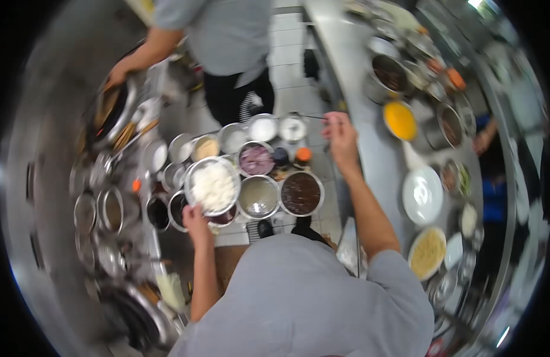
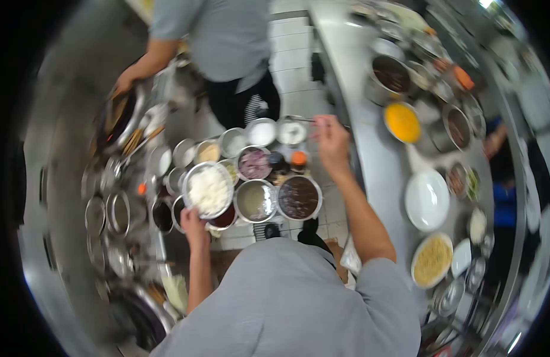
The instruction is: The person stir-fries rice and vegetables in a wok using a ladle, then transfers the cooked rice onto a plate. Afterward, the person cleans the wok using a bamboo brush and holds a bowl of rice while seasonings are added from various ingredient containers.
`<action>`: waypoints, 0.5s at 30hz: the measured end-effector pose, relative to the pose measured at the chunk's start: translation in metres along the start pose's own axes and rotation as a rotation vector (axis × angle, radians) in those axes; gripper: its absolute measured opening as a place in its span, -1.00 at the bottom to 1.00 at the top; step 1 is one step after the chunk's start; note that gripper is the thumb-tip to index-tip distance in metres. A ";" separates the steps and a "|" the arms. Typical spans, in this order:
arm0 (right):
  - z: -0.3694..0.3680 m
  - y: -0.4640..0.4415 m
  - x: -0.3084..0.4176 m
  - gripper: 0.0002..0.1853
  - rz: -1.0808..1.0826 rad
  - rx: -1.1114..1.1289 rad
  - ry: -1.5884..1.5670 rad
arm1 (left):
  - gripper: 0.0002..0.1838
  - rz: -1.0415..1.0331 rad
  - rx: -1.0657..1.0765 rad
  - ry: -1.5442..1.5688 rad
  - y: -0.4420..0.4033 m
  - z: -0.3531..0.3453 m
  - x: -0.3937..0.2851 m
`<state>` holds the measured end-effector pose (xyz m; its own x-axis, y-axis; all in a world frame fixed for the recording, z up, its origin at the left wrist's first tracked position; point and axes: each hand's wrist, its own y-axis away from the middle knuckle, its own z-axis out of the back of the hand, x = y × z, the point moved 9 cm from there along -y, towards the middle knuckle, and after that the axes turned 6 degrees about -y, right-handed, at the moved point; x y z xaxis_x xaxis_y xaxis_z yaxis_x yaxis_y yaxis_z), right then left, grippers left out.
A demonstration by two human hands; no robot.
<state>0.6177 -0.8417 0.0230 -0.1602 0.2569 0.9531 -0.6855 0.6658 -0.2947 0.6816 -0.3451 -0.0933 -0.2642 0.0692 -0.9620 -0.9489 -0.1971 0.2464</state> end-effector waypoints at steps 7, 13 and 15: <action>-0.059 -0.029 -0.061 -0.71 0.235 0.240 0.192 | -0.91 -0.015 0.001 -0.029 -0.017 -0.027 0.021; -0.062 -0.025 -0.036 -0.80 0.232 0.160 0.164 | -0.86 0.025 0.119 0.036 -0.032 -0.048 0.040; -0.051 -0.026 -0.035 -0.82 0.222 0.127 0.169 | -0.88 0.037 0.138 0.056 -0.036 -0.057 0.046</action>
<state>0.6774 -0.8321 -0.0067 -0.2032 0.5066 0.8379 -0.7317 0.4901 -0.4737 0.7133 -0.3909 -0.1531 -0.2932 0.0091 -0.9560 -0.9544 -0.0615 0.2921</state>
